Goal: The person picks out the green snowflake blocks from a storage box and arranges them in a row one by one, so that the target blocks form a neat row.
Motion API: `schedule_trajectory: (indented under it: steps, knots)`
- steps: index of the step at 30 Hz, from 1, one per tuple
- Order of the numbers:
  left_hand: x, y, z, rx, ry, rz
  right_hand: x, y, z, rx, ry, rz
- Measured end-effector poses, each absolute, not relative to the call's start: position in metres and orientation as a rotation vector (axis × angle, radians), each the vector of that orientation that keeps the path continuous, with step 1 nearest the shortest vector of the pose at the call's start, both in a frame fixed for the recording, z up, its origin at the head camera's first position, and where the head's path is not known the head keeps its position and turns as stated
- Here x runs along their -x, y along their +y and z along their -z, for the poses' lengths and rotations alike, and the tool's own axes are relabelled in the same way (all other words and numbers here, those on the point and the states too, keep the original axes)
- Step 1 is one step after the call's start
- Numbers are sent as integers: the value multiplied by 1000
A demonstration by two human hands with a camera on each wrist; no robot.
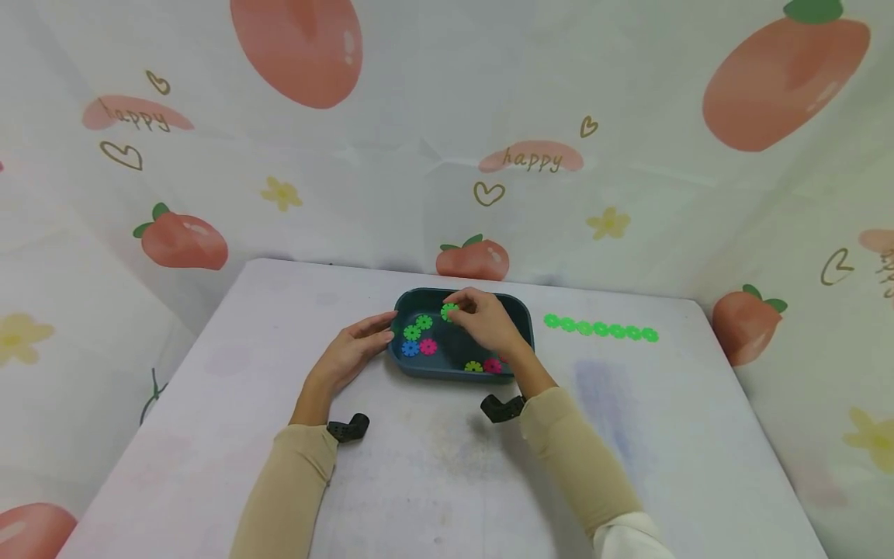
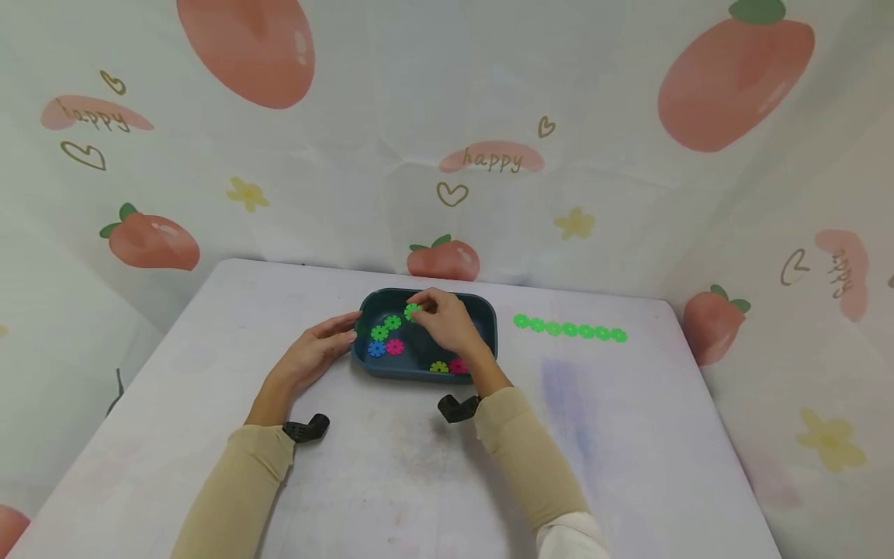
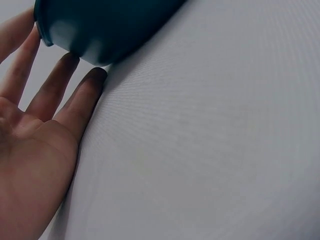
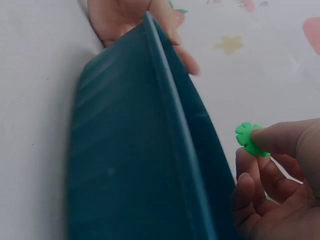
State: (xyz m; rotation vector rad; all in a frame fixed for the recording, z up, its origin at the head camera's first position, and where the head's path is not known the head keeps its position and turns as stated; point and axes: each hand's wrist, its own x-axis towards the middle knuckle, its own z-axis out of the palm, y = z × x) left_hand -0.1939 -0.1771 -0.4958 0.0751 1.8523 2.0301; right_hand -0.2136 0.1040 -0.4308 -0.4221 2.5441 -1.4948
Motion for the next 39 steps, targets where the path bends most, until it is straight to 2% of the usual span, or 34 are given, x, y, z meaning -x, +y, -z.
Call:
schedule_trajectory:
  steps: [7, 14, 39]
  knots:
    - [195, -179, 498, -82, 1845, -2037, 213, 115, 425, 408, 2490, 1623]
    - [195, -178, 499, -83, 1850, -2035, 214, 132, 423, 286, 2422, 1772]
    - [196, -179, 497, -74, 1843, -2035, 204, 178, 417, 76, 2420, 1962]
